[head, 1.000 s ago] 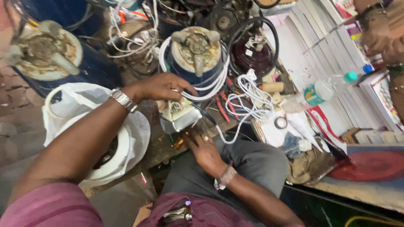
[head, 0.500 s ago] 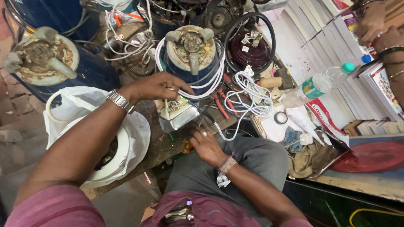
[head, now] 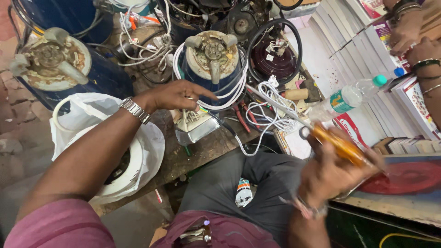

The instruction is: The person sits on the floor and uses a screwdriver to adjust wires and components inside a small white electrical device. They repeatedly tighten and loosen connections while handling the device and tools.

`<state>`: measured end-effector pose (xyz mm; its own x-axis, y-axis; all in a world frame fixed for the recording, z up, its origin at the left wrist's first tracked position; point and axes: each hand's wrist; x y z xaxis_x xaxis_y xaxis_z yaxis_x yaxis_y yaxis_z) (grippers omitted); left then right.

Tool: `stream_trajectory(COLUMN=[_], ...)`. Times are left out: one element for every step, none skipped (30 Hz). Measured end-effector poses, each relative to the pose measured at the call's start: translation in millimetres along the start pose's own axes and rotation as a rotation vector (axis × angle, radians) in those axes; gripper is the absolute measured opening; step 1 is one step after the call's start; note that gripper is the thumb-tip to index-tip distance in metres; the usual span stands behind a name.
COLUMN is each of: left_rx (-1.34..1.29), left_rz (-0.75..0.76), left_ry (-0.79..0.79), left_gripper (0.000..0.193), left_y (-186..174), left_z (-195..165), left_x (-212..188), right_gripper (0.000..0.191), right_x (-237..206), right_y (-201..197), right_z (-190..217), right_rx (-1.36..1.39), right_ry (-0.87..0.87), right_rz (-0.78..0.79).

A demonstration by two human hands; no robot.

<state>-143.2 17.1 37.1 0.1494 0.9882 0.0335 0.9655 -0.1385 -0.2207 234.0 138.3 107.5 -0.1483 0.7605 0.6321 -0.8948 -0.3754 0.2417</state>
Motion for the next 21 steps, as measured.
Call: stream_trajectory(left_rx=[-0.028, -0.052, -0.024, -0.002, 0.016, 0.011, 0.007, 0.002, -0.007, -0.017, -0.03, 0.001, 0.031, 0.063, 0.05, 0.037, 0.025, 0.025, 0.024, 0.023, 0.03], left_rz=[0.005, 0.008, 0.001, -0.005, -0.011, -0.017, -0.02, -0.023, -0.01, 0.002, 0.013, 0.006, 0.0, -0.006, -0.014, -0.021, -0.029, -0.027, -0.026, -0.024, -0.025], left_ry=[0.032, 0.063, 0.025, -0.014, -0.056, -0.037, -0.016, 0.006, -0.015, -0.036, -0.06, -0.046, -0.032, -0.019, -0.021, -0.024, -0.027, -0.041, -0.055, -0.07, -0.081], left_gripper=[0.066, 0.07, 0.075, 0.079, 0.084, 0.084, 0.085, 0.085, 0.086, 0.088, 0.089, 0.089, 0.088, 0.087, 0.088, 0.089, 0.089, 0.09, 0.09, 0.09, 0.09], left_y=[0, 0, -1, -2, -1, -1, 0, 0, -1, -1, -1, -1, -1, -1, -1, 0, 0, 0, 0, 1, 1], left_z=[-2, -4, -6, -8, -10, -11, -12, -12, -12, -12, -12, -12, -12, -12, -12, -12, -13, -13, -14, -15, -15], left_x=[0, -1, -2, -2, -3, -4, -4, -3, -3, -2, -2, -2, -1, -1, -1, -1, 0, 0, -1, -1, -1], right_gripper=[0.057, 0.058, 0.057, 0.056, 0.054, 0.054, 0.053, 0.052, 0.052, 0.052, 0.052, 0.052, 0.052, 0.052, 0.053, 0.053, 0.053, 0.053, 0.053, 0.052, 0.052], right_x=[5, 3, -1, -5, -9, -12, -13, -14, -15, -14, -14, -13, -13, -12, -12, -13, -13, -14, -14, -14, -14], right_y=[7, 17, 23, 29, 32, 35, 38, 39, 40, 41, 42, 43, 43, 44, 44, 45, 46, 46, 47, 47, 48], right_z=[-14, -28, -38, -47, -53, -57, -61, -63, -65, -66, -66, -67, -67, -67, -67, -67, -67, -67, -67, -67, -67], right_rx=[0.005, 0.014, 0.024, 0.031, 0.035, 0.038, 0.04, 0.042, 0.024, 0.006, -0.011, -0.015, -0.018, -0.021, -0.009, 0.002, 0.013, 0.017, 0.019, 0.022, 0.015], right_ry=[0.025, 0.059, 0.055, 0.055, 0.058, 0.075, 0.09, 0.103, 0.069, 0.036, 0.007, 0.004, 0.001, -0.003, 0.006, 0.015, 0.023, 0.026, 0.029, 0.031, 0.024], right_rz=[-0.028, -0.062, -0.04, -0.017, 0.007, 0.01, 0.011, 0.013, 0.031, 0.05, 0.07, 0.079, 0.087, 0.094, 0.098, 0.1, 0.103, 0.103, 0.104, 0.104, 0.109])
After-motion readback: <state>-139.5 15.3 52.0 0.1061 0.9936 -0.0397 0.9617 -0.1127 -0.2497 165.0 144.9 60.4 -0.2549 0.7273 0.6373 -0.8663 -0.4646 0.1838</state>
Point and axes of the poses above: each hand's wrist, its own x-axis towards the middle knuckle, its own y-axis out of the palm, z = x × y, and after that the axes turned 2 degrees about -x, right-handed
